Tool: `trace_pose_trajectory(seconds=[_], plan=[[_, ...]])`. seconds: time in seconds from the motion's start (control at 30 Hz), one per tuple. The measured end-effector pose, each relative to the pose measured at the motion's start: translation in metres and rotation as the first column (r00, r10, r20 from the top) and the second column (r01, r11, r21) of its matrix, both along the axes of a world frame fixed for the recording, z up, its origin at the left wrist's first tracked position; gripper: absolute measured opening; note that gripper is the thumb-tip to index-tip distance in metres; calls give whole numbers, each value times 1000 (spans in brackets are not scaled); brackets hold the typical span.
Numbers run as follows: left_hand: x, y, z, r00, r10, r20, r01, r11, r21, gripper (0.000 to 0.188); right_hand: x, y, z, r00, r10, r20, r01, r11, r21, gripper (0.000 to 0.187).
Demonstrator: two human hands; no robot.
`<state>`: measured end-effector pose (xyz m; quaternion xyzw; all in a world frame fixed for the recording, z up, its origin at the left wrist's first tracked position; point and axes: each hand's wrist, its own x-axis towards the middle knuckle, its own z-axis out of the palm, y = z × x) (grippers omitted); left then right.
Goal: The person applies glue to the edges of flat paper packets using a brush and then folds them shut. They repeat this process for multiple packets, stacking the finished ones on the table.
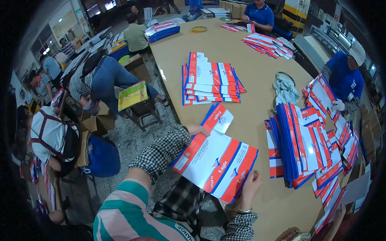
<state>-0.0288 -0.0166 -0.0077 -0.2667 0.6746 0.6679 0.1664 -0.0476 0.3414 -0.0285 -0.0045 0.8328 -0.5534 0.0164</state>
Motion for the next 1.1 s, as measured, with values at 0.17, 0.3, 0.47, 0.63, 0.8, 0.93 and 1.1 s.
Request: trace_pose_trajectory(seconds=[0.17, 0.3, 0.47, 0.63, 0.8, 0.93, 1.1], plan=[[-38, 11, -2, 994, -104, -38, 65, 831, -552, 60, 23, 6, -13, 980, -39, 194, 55, 996, -77, 42], [-54, 37, 25, 985, -133, 106, 169, 684, -710, 72, 36, 3, -3, 990, -42, 138, 44, 999, -8, 42], [-29, 24, 21, 988, -147, -40, 44, 528, -848, 81, 39, 2, 5, 946, 110, 306, 46, 887, -459, 37], [3, -3, -31, 988, -128, -90, 72, 883, -463, 41, 35, -9, 0, 998, 49, -27, -52, 991, -123, 29], [7, 18, 3, 999, 26, -45, -36, 973, -226, 37, 28, -10, 26, 965, -112, 237, 146, 981, -130, 41], [7, 18, -6, 998, 10, -65, -28, 959, -282, 37, 31, 0, 19, 910, -121, 398, 236, 938, -254, 57], [3, 18, -2, 1000, 5, 17, -4, 996, -89, 40, 36, 9, 18, 866, -113, 488, 287, 911, -297, 43]])
